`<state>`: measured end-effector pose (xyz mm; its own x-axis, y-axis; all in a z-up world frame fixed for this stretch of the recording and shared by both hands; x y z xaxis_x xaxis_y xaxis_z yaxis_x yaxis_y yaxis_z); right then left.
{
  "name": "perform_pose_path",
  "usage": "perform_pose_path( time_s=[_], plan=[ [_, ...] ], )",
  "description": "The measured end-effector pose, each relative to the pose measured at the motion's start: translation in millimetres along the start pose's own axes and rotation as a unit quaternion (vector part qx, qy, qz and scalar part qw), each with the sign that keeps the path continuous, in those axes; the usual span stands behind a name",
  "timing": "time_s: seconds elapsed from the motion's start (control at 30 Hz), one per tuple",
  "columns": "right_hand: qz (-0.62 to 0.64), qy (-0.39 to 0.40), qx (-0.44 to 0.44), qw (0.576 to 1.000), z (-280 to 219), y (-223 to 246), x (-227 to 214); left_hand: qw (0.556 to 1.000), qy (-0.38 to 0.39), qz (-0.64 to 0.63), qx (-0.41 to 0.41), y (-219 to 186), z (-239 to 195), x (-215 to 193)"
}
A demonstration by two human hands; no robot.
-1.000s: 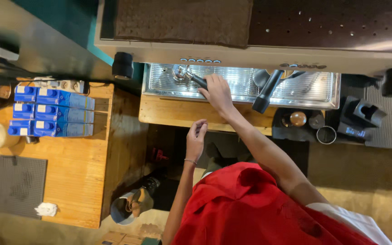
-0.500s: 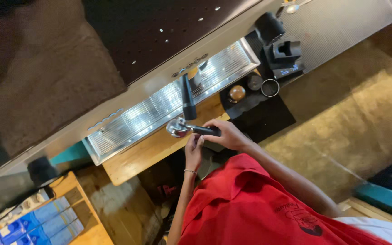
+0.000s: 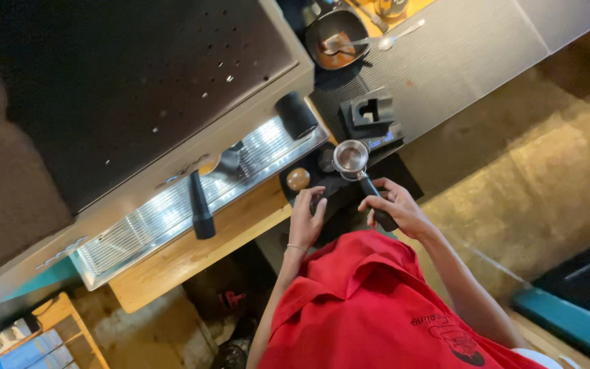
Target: The person prepares coffee grounds in a portafilter, levels them with a spoon, and tamps the grounds using a tamper. They then place the portafilter into an espresso machine and operate the controls to brew coffee into a cup.
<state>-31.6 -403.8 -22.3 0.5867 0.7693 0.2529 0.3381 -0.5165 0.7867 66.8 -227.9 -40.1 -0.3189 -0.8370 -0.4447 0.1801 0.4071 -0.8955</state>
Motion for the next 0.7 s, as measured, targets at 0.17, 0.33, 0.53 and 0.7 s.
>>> perform_pose_path(
  time_s=[0.17,0.33,0.53,0.7],
  plan=[
    [-0.124,0.005,-0.035,0.992,73.3,47.2,-58.1,0.976,-0.002,0.182,0.120,-54.1,34.3,67.3],
    [-0.339,0.017,-0.103,0.935,121.0,100.1,-78.6,0.932,0.023,0.351,0.081,-47.6,44.5,109.1],
    [-0.507,0.075,-0.162,0.843,142.6,155.5,-62.0,0.903,0.016,0.425,0.055,-35.9,50.8,120.0],
    [-0.559,0.141,-0.181,0.797,160.0,161.7,-56.3,0.946,-0.026,0.316,0.058,-41.4,48.9,107.8]
  ],
)
Point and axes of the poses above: each hand's wrist, its own z-axis towards the middle knuckle, its own x-axis out of the palm, y = z × x, the point moved 7 cm from there along z, towards the middle knuckle, and after that the axes turned 12 degrees about -y, right-handed, at the moved point
